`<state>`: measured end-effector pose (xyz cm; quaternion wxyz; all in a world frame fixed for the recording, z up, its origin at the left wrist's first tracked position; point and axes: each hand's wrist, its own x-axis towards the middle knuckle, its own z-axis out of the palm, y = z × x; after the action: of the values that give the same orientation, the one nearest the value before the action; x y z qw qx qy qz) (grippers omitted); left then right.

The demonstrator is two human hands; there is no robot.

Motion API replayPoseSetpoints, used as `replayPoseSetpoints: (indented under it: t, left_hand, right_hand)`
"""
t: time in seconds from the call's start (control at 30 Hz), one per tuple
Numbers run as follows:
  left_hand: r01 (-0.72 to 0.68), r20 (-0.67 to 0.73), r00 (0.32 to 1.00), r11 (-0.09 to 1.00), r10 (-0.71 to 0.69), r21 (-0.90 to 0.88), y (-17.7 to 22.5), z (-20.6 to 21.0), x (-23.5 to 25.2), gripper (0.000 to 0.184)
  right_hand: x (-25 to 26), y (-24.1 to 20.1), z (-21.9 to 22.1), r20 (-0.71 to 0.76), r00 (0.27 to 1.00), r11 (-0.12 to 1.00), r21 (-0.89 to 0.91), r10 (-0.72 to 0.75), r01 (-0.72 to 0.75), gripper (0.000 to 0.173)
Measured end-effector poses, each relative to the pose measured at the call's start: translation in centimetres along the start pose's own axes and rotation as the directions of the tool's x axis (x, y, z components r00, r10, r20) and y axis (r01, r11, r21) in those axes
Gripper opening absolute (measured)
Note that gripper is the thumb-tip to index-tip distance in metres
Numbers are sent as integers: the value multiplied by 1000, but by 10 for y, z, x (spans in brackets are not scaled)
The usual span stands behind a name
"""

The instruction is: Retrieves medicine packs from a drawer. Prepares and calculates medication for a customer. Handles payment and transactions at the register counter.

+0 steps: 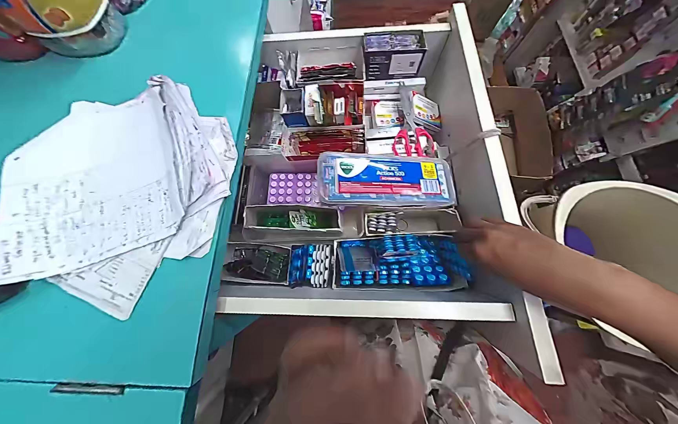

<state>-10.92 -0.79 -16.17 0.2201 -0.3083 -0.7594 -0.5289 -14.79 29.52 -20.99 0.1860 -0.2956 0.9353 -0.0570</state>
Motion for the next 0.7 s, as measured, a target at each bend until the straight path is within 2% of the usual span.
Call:
replayPoseSetpoints:
  t: [0.03, 0.1, 0.2, 0.23, 0.27, 0.3, 0.37, 0.4, 0.47, 0.5, 0.53, 0.57, 0.63, 0.7]
  left_hand:
    - [-93, 130, 989, 984, 73, 155, -33, 5, -6, 16]
    - [-131, 266, 963, 941, 45, 314, -81, 20, -18, 20]
    - [-33, 465, 860, 888, -208, 459, -109, 30, -35, 31]
    - [5, 506, 819, 884, -271, 467, -112, 30, -37, 33]
    - [44, 532, 786, 886, -315, 461, -113, 31, -38, 35]
    - [83, 547, 763, 892, -344, 444, -114, 30, -37, 35]
    - [155, 574, 725, 902, -380, 403, -116, 31, -35, 35]
    - [184, 590, 706, 906, -391, 381, -118, 31, -34, 36]
    - [240, 626, 657, 904, -420, 354, -123, 32, -31, 39]
    - [272, 642, 626, 895, -443, 353, -124, 32, -30, 41]
    - [293, 647, 607, 887, -460, 357, -124, 32, -28, 42]
    - [309, 649, 597, 881, -472, 358, -125, 32, -28, 43]
    - [344, 647, 587, 873, -488, 347, -127, 31, -28, 46]
    - [369, 638, 591, 869, -493, 329, -127, 31, -29, 47]
  right_hand:
    - [0, 0, 3, 27, 999, 999, -6, 36, -36, 11]
    - [3, -2, 4, 110, 990, 996, -35, 91, -88, 13]
    - [15, -11, 3, 260, 956, 991, -39, 133, -127, 17]
    - [19, -13, 2, 261, 957, 992, -43, 124, -117, 18]
    - [21, -13, 1, 178, 979, 995, -36, 99, -94, 18]
    - [24, -9, 1, 8, 998, 998, -12, 58, -58, 16]
    - [37, 5, -8, -279, 959, 999, 36, 38, -29, 16]
    - [49, 14, -14, -357, 932, 998, 44, 56, -44, 34]
    - [75, 31, -23, -319, 940, 992, 74, 119, -100, 81]
    - [87, 39, -24, -263, 956, 990, 100, 126, -103, 98]
    - [99, 45, -25, -218, 969, 989, 119, 113, -88, 107]
    - [107, 51, -28, -199, 976, 989, 132, 90, -64, 111]
    - [111, 62, -43, -238, 969, 980, 196, 68, -21, 106]
    - [104, 69, -68, -293, 943, 948, 311, 157, -62, 96]
